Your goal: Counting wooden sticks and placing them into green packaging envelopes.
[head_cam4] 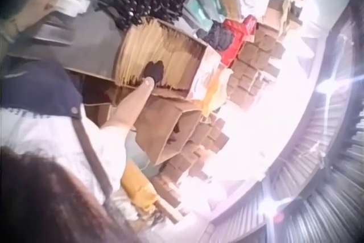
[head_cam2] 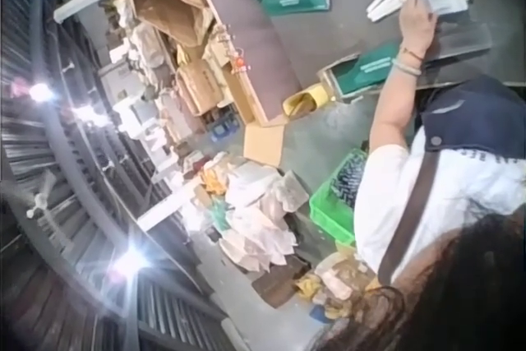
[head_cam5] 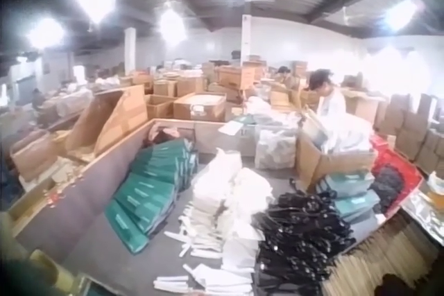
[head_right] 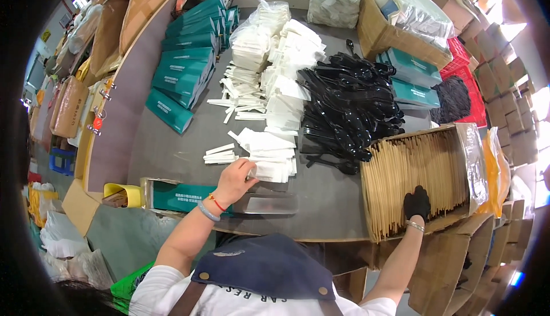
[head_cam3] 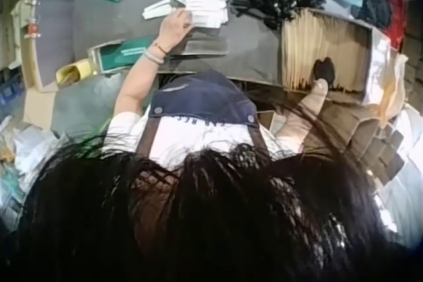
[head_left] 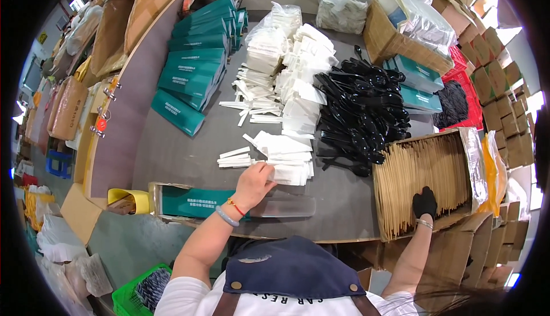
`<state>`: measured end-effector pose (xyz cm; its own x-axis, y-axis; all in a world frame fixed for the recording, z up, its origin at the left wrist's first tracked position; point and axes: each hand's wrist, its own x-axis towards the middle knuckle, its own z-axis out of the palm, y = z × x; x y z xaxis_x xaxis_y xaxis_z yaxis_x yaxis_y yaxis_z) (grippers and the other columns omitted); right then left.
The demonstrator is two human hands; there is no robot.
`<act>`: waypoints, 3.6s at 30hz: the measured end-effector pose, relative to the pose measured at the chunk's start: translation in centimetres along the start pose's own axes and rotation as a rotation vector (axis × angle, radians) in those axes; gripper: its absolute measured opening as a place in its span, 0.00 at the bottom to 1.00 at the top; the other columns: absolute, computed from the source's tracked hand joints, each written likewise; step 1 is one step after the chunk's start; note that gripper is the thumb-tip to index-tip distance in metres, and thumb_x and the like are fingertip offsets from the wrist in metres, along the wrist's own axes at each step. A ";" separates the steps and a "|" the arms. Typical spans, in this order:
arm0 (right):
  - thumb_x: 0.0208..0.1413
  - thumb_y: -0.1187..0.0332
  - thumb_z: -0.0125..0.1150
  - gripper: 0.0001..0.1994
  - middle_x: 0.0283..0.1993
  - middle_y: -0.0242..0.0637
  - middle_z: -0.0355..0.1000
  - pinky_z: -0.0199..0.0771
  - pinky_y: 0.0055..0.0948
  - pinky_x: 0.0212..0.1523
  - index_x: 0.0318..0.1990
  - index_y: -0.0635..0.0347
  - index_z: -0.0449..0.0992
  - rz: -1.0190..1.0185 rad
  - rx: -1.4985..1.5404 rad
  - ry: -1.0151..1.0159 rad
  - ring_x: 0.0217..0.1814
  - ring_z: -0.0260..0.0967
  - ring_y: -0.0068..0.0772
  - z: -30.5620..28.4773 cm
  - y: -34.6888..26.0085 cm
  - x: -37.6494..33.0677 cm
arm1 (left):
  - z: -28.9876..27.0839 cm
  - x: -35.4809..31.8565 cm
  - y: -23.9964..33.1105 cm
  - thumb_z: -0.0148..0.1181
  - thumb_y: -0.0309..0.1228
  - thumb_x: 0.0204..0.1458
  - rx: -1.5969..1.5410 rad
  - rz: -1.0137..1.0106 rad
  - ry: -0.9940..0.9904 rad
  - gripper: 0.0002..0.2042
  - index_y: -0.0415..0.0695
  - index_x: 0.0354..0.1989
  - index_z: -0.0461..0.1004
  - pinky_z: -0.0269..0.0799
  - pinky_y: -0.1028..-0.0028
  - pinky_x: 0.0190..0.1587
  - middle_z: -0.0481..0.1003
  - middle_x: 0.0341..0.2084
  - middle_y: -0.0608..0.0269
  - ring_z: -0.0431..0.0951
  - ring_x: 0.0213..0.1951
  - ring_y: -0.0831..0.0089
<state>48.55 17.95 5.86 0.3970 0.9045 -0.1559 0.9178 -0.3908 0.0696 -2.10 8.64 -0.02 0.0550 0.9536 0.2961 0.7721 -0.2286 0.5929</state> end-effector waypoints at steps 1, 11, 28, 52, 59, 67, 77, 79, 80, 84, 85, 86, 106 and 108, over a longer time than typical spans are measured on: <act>0.53 0.69 0.54 0.08 0.44 0.50 0.71 0.70 0.46 0.49 0.37 0.63 0.68 -0.009 0.017 -0.006 0.47 0.69 0.55 0.3 0.2 0.1 | 0.0 0.0 0.0 0.70 0.26 0.38 0.008 -0.005 -0.009 0.16 0.43 0.37 0.73 0.72 0.64 0.39 0.71 0.34 0.58 0.75 0.36 0.57; 0.60 0.72 0.50 0.11 0.51 0.52 0.68 0.69 0.43 0.55 0.48 0.66 0.67 0.173 0.416 0.162 0.55 0.68 0.54 0.6 0.8 -1.3 | -0.2 0.5 0.5 0.72 0.26 0.34 0.092 -0.007 -0.032 0.16 0.45 0.33 0.72 0.70 0.63 0.39 0.70 0.32 0.60 0.73 0.37 0.58; 0.63 0.74 0.46 0.14 0.53 0.48 0.68 0.64 0.33 0.57 0.55 0.63 0.67 -0.172 0.729 0.516 0.56 0.66 0.42 1.3 -4.6 -2.5 | -3.3 -1.2 2.5 0.70 0.31 0.41 -0.290 -0.170 -0.299 0.13 0.37 0.31 0.75 0.72 0.69 0.30 0.76 0.25 0.53 0.76 0.25 0.57; 0.46 0.55 0.66 0.15 0.41 0.41 0.74 0.75 0.44 0.45 0.36 0.54 0.79 -0.602 0.070 0.252 0.48 0.71 0.47 -6.1 -33.0 0.8 | -2.5 -6.2 2.6 0.71 0.32 0.39 -0.055 -0.069 -0.063 0.15 0.49 0.39 0.79 0.62 0.65 0.42 0.75 0.34 0.67 0.71 0.39 0.65; 0.49 0.54 0.61 0.14 0.41 0.41 0.75 0.74 0.44 0.45 0.35 0.54 0.80 -0.651 0.105 0.314 0.47 0.72 0.48 -8.3 -31.0 0.1 | -2.7 -6.6 3.1 0.70 0.31 0.40 -0.069 -0.079 -0.070 0.14 0.50 0.39 0.78 0.62 0.65 0.44 0.75 0.34 0.68 0.71 0.40 0.66; 0.48 0.69 0.65 0.06 0.26 0.35 0.77 0.73 0.27 0.34 0.33 0.61 0.80 -0.893 0.516 -0.496 0.29 0.74 0.23 -5.7 -20.7 -3.9 | -2.1 -7.4 2.6 0.70 0.30 0.39 0.003 -0.031 -0.060 0.14 0.50 0.37 0.78 0.62 0.64 0.43 0.75 0.34 0.68 0.71 0.39 0.65; 0.47 0.62 0.69 0.11 0.35 0.41 0.73 0.72 0.38 0.38 0.36 0.56 0.81 -0.584 0.493 -0.016 0.39 0.74 0.45 -0.1 -18.5 -8.7 | -1.1 -7.4 2.1 0.64 0.26 0.42 0.157 0.046 -0.095 0.07 0.50 0.32 0.78 0.61 0.65 0.43 0.73 0.32 0.70 0.70 0.38 0.67; 0.46 0.62 0.69 0.11 0.32 0.42 0.73 0.71 0.39 0.37 0.34 0.58 0.80 -0.660 0.503 0.015 0.38 0.73 0.45 0.6 -18.6 -9.9 | -1.1 -7.5 2.1 0.63 0.26 0.43 0.168 0.052 -0.102 0.06 0.50 0.31 0.79 0.60 0.65 0.43 0.73 0.32 0.70 0.70 0.38 0.68; 0.46 0.63 0.70 0.11 0.32 0.41 0.72 0.70 0.39 0.37 0.33 0.58 0.80 -0.712 0.484 0.002 0.37 0.72 0.46 1.3 -18.7 -10.1 | -1.1 -7.5 2.1 0.63 0.26 0.43 0.166 0.056 -0.105 0.06 0.50 0.31 0.79 0.60 0.65 0.43 0.73 0.32 0.70 0.70 0.38 0.68; 0.44 0.64 0.70 0.10 0.33 0.39 0.72 0.71 0.39 0.37 0.33 0.56 0.80 -0.789 0.418 0.036 0.36 0.71 0.45 4.7 -18.6 -11.0 | -1.7 -7.7 2.6 0.63 0.28 0.43 0.192 0.067 -0.120 0.06 0.50 0.32 0.78 0.60 0.65 0.43 0.73 0.32 0.71 0.70 0.39 0.68; 0.44 0.64 0.70 0.09 0.33 0.38 0.71 0.71 0.39 0.37 0.33 0.55 0.80 -0.816 0.387 0.082 0.37 0.71 0.44 5.3 -18.8 -11.1 | -1.9 -7.8 2.9 0.63 0.28 0.43 0.199 0.053 -0.134 0.07 0.50 0.33 0.78 0.60 0.65 0.44 0.73 0.33 0.72 0.70 0.40 0.68; 0.43 0.66 0.70 0.08 0.33 0.38 0.71 0.71 0.39 0.36 0.32 0.54 0.81 -0.825 0.361 0.088 0.37 0.72 0.44 5.6 -18.8 -11.0 | -1.9 -7.9 3.0 0.63 0.28 0.43 0.207 0.045 -0.129 0.07 0.50 0.33 0.78 0.60 0.65 0.44 0.73 0.33 0.72 0.70 0.40 0.68; 0.53 0.62 0.62 0.20 0.34 0.39 0.74 0.72 0.41 0.34 0.55 0.43 0.74 -1.232 0.215 -0.218 0.34 0.71 0.43 4.5 -20.7 -18.0 | -7.1 -9.8 1.3 0.74 0.38 0.35 0.226 -0.121 -0.271 0.36 0.44 0.57 0.67 0.51 0.48 0.64 0.64 0.58 0.57 0.59 0.62 0.52; 0.52 0.63 0.62 0.21 0.37 0.39 0.74 0.71 0.41 0.34 0.56 0.43 0.74 -1.274 0.119 -0.233 0.37 0.71 0.43 5.4 -20.7 -17.6 | -6.9 -9.8 0.3 0.74 0.39 0.35 0.205 -0.105 -0.287 0.36 0.44 0.57 0.68 0.51 0.48 0.64 0.64 0.58 0.58 0.59 0.61 0.52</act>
<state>22.58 9.16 1.87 -0.7691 0.6021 -0.2141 0.6366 0.6928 -0.3387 -6.81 -2.10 2.44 0.1217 0.9926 0.0018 0.8922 -0.1102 0.4379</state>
